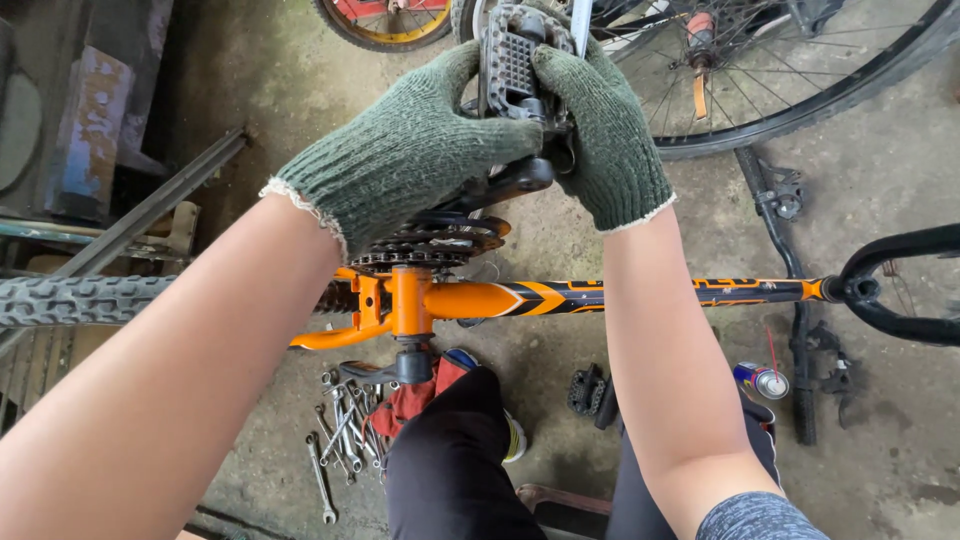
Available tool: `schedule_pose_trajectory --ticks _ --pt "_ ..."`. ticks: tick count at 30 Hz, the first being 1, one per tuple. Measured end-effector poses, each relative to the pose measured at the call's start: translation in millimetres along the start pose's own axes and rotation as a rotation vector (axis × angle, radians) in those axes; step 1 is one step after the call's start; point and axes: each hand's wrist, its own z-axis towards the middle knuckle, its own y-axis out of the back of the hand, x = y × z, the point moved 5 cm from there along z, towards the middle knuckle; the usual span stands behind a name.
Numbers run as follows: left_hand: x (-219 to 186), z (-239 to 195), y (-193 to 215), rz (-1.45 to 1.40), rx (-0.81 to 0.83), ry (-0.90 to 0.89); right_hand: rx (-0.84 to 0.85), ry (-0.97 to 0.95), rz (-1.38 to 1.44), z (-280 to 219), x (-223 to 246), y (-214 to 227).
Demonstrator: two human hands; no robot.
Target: The person uses a wrench to tighten the bolt on a bicycle pedal attached to the crank arm. They repeatedly adjust the pedal and crank while turning the wrench to secure the connection.
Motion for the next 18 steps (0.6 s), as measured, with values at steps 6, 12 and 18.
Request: schedule_pose_trajectory --ticks 6,12,18 --pt "-7.1 1.2 -6.8 -0.104 0.009 0.056 0.085 0.06 0.036 4.0 -4.3 4.6" --pt "-3.9 0.7 -2.1 -0.05 0.081 0.114 -0.028 -0.021 -0.043 2.8 -0.9 1.1" --pt "1.5 0.6 -1.1 -0.032 0.073 0.15 -0.108 -0.111 -0.046 4.9 -10.7 6.3"
